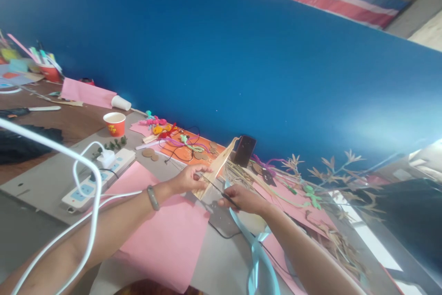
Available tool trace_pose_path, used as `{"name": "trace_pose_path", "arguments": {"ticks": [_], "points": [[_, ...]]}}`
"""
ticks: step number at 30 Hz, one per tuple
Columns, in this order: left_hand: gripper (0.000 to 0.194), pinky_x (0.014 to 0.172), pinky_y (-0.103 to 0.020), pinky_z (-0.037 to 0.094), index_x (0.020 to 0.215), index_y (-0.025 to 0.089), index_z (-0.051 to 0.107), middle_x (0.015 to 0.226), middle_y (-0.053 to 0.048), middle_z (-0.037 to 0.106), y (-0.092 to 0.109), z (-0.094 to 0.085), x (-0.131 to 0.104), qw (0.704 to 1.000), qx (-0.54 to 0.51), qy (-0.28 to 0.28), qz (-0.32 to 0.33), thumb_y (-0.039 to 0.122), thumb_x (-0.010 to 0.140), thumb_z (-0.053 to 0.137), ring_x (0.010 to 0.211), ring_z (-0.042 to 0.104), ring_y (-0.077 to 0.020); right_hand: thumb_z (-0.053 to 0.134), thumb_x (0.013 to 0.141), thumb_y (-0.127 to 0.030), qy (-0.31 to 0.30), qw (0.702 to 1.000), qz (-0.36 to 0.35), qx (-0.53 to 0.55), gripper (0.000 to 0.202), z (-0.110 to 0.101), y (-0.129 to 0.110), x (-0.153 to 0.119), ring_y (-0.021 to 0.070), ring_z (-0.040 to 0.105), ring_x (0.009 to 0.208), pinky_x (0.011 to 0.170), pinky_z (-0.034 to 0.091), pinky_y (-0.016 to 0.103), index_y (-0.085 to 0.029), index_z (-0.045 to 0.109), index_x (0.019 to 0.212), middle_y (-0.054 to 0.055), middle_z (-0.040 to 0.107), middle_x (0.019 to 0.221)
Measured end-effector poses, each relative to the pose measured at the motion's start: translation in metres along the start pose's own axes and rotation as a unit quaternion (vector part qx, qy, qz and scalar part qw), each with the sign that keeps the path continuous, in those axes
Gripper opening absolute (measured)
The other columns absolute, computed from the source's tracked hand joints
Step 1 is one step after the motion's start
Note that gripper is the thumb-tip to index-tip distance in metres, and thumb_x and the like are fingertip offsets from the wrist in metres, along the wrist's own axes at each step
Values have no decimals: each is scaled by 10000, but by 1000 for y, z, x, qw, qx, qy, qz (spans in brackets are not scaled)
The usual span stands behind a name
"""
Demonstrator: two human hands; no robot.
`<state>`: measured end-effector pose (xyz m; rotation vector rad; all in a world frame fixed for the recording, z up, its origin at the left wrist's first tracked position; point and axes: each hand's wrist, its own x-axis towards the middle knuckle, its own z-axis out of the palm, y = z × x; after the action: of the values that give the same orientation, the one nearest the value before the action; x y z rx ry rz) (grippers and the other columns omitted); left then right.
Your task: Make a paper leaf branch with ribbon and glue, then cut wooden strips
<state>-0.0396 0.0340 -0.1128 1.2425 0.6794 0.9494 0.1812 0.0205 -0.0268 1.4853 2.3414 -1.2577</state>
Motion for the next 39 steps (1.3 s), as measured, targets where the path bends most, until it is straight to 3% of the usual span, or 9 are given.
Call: {"name": "trace_pose_path", "arguments": {"ticks": [10,16,31,39], "points": [[621,517,-179,399,1129,133,605,879,-38,639,0,1,0,1000,-2,20,11,294,571,822,569,539,-70,600,745,-482,15,1000,2,9,422,3,4,1,104,416,443,496,329,238,-177,497,473,-36,453,402],[654,510,-184,400,1156,117,587,737,-9,619,-1,2,0,1000,3,20,-2,288,570,822,547,537,-80,585,744,-445,27,1000,1,10,372,8,12,5,109,429,443,494,339,235,-179,518,493,-37,451,396],[728,510,-189,405,1164,81,556,669,7,603,0,4,-2,1000,-25,15,-11,317,539,846,525,534,-83,608,724,-505,26,999,9,20,419,10,11,4,100,417,424,481,338,230,-176,514,483,-36,440,385],[664,531,-176,425,1142,139,589,934,-36,630,-2,2,1,999,11,24,21,281,543,840,584,554,-65,610,749,-494,9,999,-34,39,438,10,8,5,102,437,455,525,348,239,-174,490,476,-31,482,429]]}}
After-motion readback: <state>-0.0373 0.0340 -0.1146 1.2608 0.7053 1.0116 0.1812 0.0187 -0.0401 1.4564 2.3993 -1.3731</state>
